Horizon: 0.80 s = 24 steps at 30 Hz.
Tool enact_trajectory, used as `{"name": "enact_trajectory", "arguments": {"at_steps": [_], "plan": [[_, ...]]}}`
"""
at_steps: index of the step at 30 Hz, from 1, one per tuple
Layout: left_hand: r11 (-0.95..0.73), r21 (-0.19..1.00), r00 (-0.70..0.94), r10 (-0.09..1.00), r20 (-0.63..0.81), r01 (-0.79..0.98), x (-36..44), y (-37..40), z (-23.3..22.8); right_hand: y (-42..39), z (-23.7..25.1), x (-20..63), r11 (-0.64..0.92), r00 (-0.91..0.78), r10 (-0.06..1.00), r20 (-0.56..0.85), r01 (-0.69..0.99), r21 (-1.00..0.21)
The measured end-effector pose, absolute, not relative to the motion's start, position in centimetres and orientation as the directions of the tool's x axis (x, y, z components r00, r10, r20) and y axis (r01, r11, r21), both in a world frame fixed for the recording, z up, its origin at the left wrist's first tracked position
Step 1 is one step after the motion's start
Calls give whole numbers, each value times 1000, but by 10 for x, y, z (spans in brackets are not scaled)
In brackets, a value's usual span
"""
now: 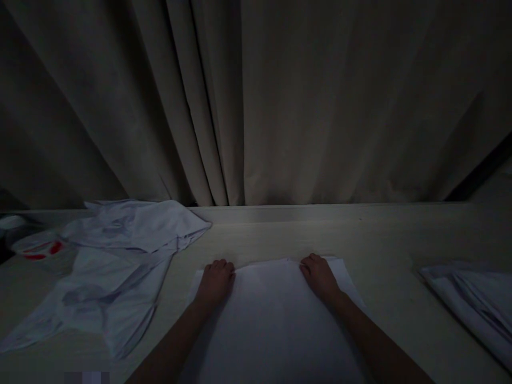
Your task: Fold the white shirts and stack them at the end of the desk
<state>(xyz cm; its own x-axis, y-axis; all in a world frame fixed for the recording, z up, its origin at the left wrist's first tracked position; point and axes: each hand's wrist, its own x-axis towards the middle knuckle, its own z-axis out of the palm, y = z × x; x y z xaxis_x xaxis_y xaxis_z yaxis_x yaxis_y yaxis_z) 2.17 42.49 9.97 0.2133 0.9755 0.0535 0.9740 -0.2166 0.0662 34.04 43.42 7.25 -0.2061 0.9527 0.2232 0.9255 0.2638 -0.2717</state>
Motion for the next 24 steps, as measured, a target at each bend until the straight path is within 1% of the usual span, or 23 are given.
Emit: {"name": "enact_trajectory", "arguments": {"at_steps": [4, 6, 7, 8, 10, 13, 16, 18, 21, 22, 24], "plan": [[-153, 212, 151, 988, 26, 965, 14, 433, 121, 436, 89, 349, 300, -232, 941, 248, 909, -289], [-139, 247, 145, 989, -4, 959, 10, 439, 134, 441, 98, 352, 320, -251, 933, 257, 906, -277], [-138, 242, 145, 989, -10, 960, 8, 442, 140, 444, 101, 353, 326, -261, 931, 253, 907, -265], [-141, 224, 147, 989, -13, 964, 7, 446, 144, 448, 104, 353, 329, -271, 932, 241, 911, -248], [-144, 147, 147, 989, -11, 979, 7, 452, 145, 459, 104, 350, 325, -286, 937, 199, 924, -200], [-119, 27, 120, 993, -12, 992, 11, 458, 128, 473, 94, 343, 279, -264, 957, 120, 951, -136], [-74, -8, 74, 997, -10, 997, 15, 458, 105, 478, 79, 336, 224, -217, 974, 71, 968, -113], [-69, -43, 71, 997, 34, 997, 16, 455, 95, 476, 74, 333, 220, -211, 973, 93, 971, -96], [-90, -103, 106, 981, 160, 991, 13, 447, 93, 467, 76, 324, 247, -225, 950, 217, 966, -80], [-98, -112, 119, 973, 196, 989, 11, 444, 94, 464, 78, 319, 268, -238, 937, 256, 959, -92], [-135, -115, 158, 962, 223, 984, 5, 438, 97, 459, 82, 308, 352, -301, 907, 293, 925, -140]]}}
